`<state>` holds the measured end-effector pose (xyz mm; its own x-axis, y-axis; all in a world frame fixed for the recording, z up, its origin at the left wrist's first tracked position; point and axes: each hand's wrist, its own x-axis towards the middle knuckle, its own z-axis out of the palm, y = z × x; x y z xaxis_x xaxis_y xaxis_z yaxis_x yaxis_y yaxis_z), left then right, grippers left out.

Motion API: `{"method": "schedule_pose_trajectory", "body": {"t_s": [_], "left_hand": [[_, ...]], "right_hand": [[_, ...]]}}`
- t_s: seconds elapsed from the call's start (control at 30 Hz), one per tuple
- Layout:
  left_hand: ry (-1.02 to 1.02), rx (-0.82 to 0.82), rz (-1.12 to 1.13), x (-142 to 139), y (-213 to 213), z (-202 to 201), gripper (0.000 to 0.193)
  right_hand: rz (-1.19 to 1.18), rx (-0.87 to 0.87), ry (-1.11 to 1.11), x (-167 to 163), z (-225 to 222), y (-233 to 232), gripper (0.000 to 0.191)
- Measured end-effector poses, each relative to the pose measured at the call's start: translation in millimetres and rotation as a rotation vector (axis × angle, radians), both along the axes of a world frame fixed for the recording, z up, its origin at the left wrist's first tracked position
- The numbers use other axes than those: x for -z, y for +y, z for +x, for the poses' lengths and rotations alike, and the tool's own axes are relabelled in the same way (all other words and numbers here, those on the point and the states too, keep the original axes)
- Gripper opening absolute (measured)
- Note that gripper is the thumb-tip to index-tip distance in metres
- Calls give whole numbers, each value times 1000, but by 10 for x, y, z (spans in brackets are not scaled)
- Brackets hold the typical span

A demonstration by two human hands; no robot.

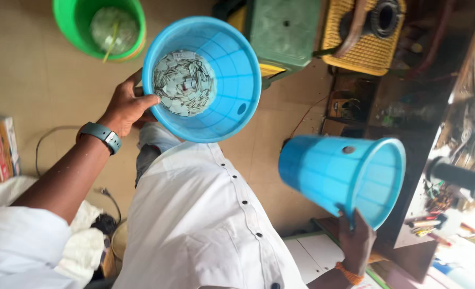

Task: The person places small white insulating pieces into the slots of a motor stator on a workbench. They then move to a green press machine, position the stator, and use a metal tool to press the pieces into place.

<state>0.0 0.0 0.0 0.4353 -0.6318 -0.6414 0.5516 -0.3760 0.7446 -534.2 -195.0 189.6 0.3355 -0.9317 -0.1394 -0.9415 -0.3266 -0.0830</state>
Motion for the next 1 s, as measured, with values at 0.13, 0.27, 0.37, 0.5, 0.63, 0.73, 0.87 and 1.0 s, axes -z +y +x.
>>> {"method": "schedule_pose_trajectory", "body": {"t_s": [0.13,0.27,0.37,0.5,0.63,0.73,0.87,1.0], "left_hand": [[-100,46,-57,-520,-972,-490,62],[-120,120,-243,-666,-2039,-1378,64],[-85,143,-262,-524,-2811,-2175,71],[45,132,-399,-202,-4203,-2854,76],[157,223,-341,292,-5415,-3470,69],[192,273,-422,694,-6190,-3743,55],[185,227,-405,918,-6886,-3948,68],[6,279,-349,1120,-7168,-3900,77]], "right_hand": [[81,131,-22,380,-1089,322,24],[262,488,76,607,-2044,468,27],[318,517,121,663,-2601,489,34],[233,505,116,557,-3135,367,38],[229,780,98,278,-3284,174,34],[113,747,173,-150,-3313,-359,34],[46,676,196,-598,-3088,-1377,27],[-57,445,216,-1084,-2805,-2654,22]]}}
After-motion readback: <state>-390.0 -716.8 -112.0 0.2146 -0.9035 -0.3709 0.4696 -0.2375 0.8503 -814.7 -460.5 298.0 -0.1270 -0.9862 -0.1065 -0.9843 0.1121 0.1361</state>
